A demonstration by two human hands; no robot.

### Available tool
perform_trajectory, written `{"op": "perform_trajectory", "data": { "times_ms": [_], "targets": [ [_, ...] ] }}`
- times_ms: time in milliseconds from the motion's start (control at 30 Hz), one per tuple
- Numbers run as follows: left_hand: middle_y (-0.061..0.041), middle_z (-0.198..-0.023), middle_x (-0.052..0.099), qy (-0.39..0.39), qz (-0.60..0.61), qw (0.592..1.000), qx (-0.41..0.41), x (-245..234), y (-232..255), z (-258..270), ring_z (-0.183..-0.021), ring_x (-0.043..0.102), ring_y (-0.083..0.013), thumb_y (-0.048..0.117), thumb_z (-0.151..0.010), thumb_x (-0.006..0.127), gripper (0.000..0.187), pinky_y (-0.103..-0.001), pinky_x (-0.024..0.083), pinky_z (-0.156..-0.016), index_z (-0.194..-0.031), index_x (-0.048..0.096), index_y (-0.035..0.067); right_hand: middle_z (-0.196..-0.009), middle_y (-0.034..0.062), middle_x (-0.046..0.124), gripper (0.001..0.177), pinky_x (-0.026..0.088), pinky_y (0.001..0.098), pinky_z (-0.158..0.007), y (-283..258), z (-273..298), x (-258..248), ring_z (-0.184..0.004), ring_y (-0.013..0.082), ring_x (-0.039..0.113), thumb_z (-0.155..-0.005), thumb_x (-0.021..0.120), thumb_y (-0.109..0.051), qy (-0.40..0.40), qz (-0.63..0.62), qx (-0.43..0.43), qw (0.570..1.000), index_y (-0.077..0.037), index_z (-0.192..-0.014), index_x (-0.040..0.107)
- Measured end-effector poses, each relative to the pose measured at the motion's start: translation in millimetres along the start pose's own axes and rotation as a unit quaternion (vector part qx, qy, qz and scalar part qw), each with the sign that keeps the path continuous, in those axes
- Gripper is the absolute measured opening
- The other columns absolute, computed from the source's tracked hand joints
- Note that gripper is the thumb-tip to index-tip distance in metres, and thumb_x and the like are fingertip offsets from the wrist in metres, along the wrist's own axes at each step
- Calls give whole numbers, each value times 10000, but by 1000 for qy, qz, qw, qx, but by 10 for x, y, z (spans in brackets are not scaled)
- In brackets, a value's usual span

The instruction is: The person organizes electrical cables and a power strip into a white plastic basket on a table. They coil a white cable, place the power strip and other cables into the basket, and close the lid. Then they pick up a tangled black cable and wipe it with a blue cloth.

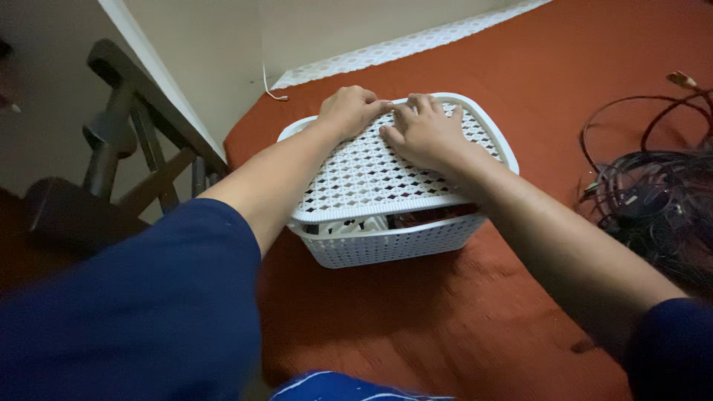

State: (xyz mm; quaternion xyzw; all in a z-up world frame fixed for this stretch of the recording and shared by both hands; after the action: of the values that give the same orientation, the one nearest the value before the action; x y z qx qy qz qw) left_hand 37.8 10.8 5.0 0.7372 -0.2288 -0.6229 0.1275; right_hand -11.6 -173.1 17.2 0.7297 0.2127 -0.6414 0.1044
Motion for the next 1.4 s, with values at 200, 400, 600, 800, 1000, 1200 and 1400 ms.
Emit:
{"op": "perform_trajectory", "data": {
  "times_ms": [200,400,600,800,1000,1200,1400],
  "targets": [
    [-83,-1036,768,3,-11,1000,23,18,-29,8,-1027,711,-287,615,-897,608,480,-456,542,-894,-1084,799,216,-1507,190,431,664,321,736,-1054,-26,-12,-191,-1408,402,404,-952,467,-625,-63,3,14,998,-197,-1455,534],
    [-109,-998,769,-20,-24,999,28,12,21,58,-1017,709,-310,600,-951,558,477,-470,541,-903,-1096,787,208,-1375,127,594,520,363,651,-1098,278,-232,-201,-1385,355,481,-938,533,-541,13,10,4,1000,-214,-1320,665],
    [-79,-1171,728,-59,-66,995,36,6,8,-10,-1140,654,-312,614,-971,421,533,-505,505,-937,-1226,707,244,-1559,138,418,794,126,715,-1167,435,-360,64,-1499,347,293,-907,434,-703,-13,-18,23,999,-171,-1497,457],
    [-64,-1228,704,-109,-88,990,-3,21,40,-45,-1181,632,-304,668,-972,330,594,-508,478,-966,-1277,669,288,-1668,195,133,1040,1,720,-1148,471,-406,47,-1545,402,31,-831,399,-848,-90,4,3,996,-154,-1594,265],
    [-121,-991,778,-83,-66,993,-54,-41,128,25,-996,733,-286,693,-930,447,645,-473,544,-895,-1064,783,159,-1681,152,233,977,17,663,-1225,453,-269,67,-1588,338,116,-834,410,-833,-39,-15,26,999,-201,-1577,365],
    [-108,-879,759,61,-3,998,25,-86,97,77,-861,742,-263,524,-856,752,417,-406,563,-808,-907,791,112,-1670,174,218,889,-7,665,-1203,460,-346,113,-1570,343,101,-886,403,-767,-28,-9,22,999,-197,-1568,369],
    [-21,-894,709,172,-22,967,188,-23,60,111,-845,718,-226,334,-887,781,198,-402,570,-740,-879,803,138,-1666,186,182,912,-15,697,-1166,490,-375,188,-1548,364,88,-896,375,-774,-24,0,19,1000,-176,-1582,317]
  ]
}}
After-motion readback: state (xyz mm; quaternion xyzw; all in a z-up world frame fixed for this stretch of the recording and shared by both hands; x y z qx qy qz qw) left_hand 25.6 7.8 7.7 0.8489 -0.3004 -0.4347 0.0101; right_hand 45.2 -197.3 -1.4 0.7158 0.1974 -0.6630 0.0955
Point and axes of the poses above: each hand's wrist, its own z-axis away from the middle knuckle, its own x-axis out of the palm, y = z × x, the point moved 1 cm from there along -z, towards the middle knuckle
